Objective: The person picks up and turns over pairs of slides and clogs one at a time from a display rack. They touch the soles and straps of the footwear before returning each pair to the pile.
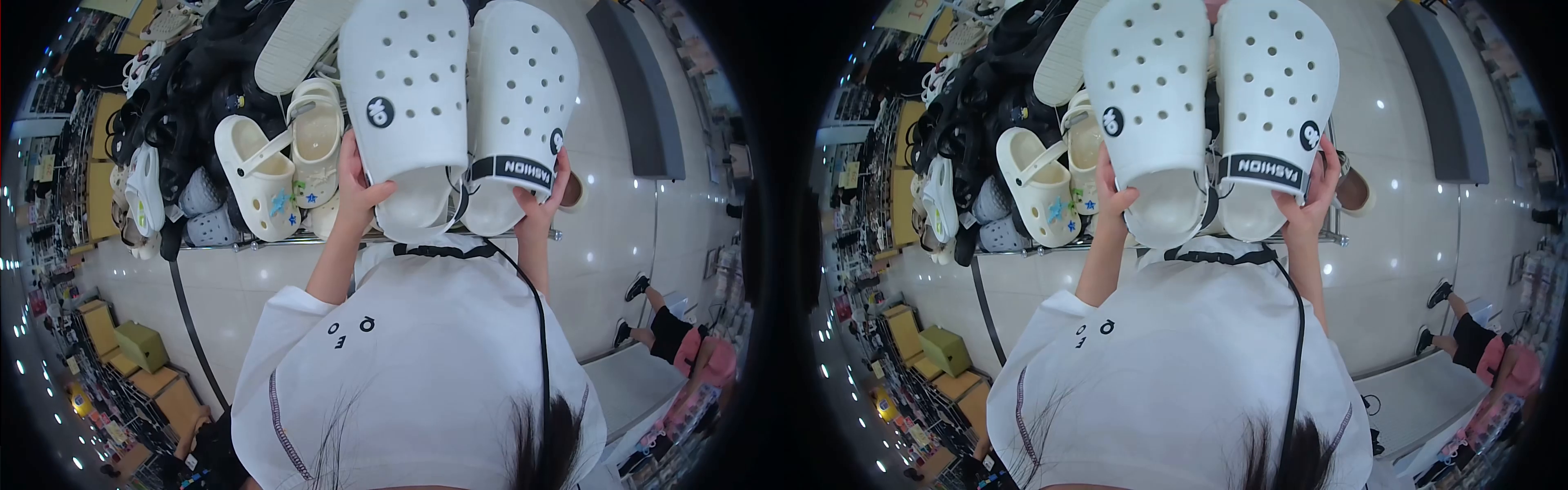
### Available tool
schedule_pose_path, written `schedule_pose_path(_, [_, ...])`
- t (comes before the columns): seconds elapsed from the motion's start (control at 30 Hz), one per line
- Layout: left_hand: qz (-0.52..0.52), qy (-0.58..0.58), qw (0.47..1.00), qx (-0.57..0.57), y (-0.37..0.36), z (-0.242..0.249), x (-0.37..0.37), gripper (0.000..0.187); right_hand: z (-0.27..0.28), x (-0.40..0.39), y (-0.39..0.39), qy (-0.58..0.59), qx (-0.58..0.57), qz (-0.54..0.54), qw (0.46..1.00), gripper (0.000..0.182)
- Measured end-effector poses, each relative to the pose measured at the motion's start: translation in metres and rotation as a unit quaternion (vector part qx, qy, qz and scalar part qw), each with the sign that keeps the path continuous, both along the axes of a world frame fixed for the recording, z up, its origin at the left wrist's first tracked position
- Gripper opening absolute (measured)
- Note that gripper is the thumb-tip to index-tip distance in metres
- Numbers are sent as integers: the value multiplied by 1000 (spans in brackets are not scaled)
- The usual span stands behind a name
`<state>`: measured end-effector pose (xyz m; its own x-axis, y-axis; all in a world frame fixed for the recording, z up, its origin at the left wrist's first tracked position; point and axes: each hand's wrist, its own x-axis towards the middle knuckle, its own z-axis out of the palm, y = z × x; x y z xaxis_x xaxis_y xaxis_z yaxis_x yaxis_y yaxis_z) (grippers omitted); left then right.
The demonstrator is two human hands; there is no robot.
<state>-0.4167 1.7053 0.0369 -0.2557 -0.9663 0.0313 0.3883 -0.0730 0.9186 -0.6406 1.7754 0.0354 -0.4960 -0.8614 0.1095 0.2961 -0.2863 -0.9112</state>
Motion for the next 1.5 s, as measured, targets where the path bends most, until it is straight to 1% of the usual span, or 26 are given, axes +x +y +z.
schedule_pose_path(0.1, [17, 11, 999, -44, 2, -17, 6, 100, 0, 3, 1, 151, -66, -25, 986, 84])
schedule_pose_path(0.2, [18, 23, 996, -85, 9, -15, 8, 105, -7, 3, 5, 147, -43, -77, 985, 84])
schedule_pose_path(0.27, [47, -30, 997, -53, 15, -6, 7, 100, -1, 3, 9, 111, -54, -70, 990, 85])
schedule_pose_path(0.33, [61, -62, 996, -35, 18, 2, 5, 97, 0, -2, 11, 144, -102, -50, 983, 84])
schedule_pose_path(0.37, [56, -54, 989, -130, 14, -3, 5, 97, 1, -2, 12, 155, -117, -43, 980, 83])
schedule_pose_path(0.4, [50, -45, 973, -222, 11, -6, 5, 97, 5, -1, 13, 161, -82, -70, 981, 83])
schedule_pose_path(0.5, [33, -53, 963, -261, 7, -4, 6, 96, 10, 3, 18, 150, -32, -93, 984, 83])
schedule_pose_path(0.53, [34, -53, 963, -260, 10, 0, 6, 96, 11, 3, 17, 143, -27, -92, 985, 83])
schedule_pose_path(0.57, [37, -52, 983, -169, 16, 7, 5, 96, 11, 4, 17, 135, -21, -91, 986, 83])
schedule_pose_path(0.63, [40, -51, 995, -78, 18, 7, 5, 96, 12, 3, 12, 106, -40, -77, 991, 86])
schedule_pose_path(0.67, [43, -47, 992, -104, 15, 3, 5, 96, 13, 2, 10, 96, -46, -73, 992, 87])
schedule_pose_path(0.73, [46, -44, 989, -130, 14, 2, 3, 96, 15, -4, 8, 232, -29, -19, 972, 90])
schedule_pose_path(0.8, [62, -22, 994, -84, 14, 9, -2, 94, 11, -2, 5, 134, -31, 19, 990, 88])
schedule_pose_path(0.87, [63, -19, 995, -77, 13, 15, -3, 89, 12, -1, 5, 122, 41, 47, 991, 83])
schedule_pose_path(0.9, [53, -32, 996, -60, 11, 16, -2, 87, 12, 0, 5, 122, 42, 47, 990, 83])
schedule_pose_path(0.97, [42, -44, 997, -43, 10, 17, -2, 84, 12, 2, 4, 52, 92, 71, 992, 79])
schedule_pose_path(1.03, [48, -61, 997, 4, 10, 20, -2, 81, 7, 2, 2, 44, 103, 69, 991, 78])
schedule_pose_path(1.13, [61, -53, 996, 20, 9, 20, -7, 80, 0, 3, 0, 45, 123, 64, 989, 76])
schedule_pose_path(1.17, [62, -50, 997, 23, 10, 21, -9, 80, 0, 4, -1, 36, 159, 65, 984, 74])
schedule_pose_path(1.23, [122, -197, 966, -120, 13, 25, -11, 80, -5, 5, -2, 41, 218, 73, 972, 71])
schedule_pose_path(1.27, [123, -195, 966, -120, 14, 30, -13, 80, -8, 7, -4, 43, 218, 74, 972, 71])
schedule_pose_path(1.33, [133, -244, 940, -199, 19, 46, -17, 79, -14, 11, -6, 10, 258, 90, 962, 71])
schedule_pose_path(1.37, [137, -240, 941, -197, 23, 53, -21, 79, -22, 14, -6, 8, 248, 87, 965, 64])
schedule_pose_path(1.43, [101, -280, 930, -217, 30, 68, -27, 76, -29, 11, -3, -29, 229, 99, 968, 60])
schedule_pose_path(1.47, [108, -276, 931, -214, 32, 72, -28, 76, -34, 13, -4, -52, 223, 109, 967, 58])
schedule_pose_path(1.5, [75, -334, 901, -267, 33, 76, -29, 76, -39, 12, -4, -78, 218, 122, 965, 56])
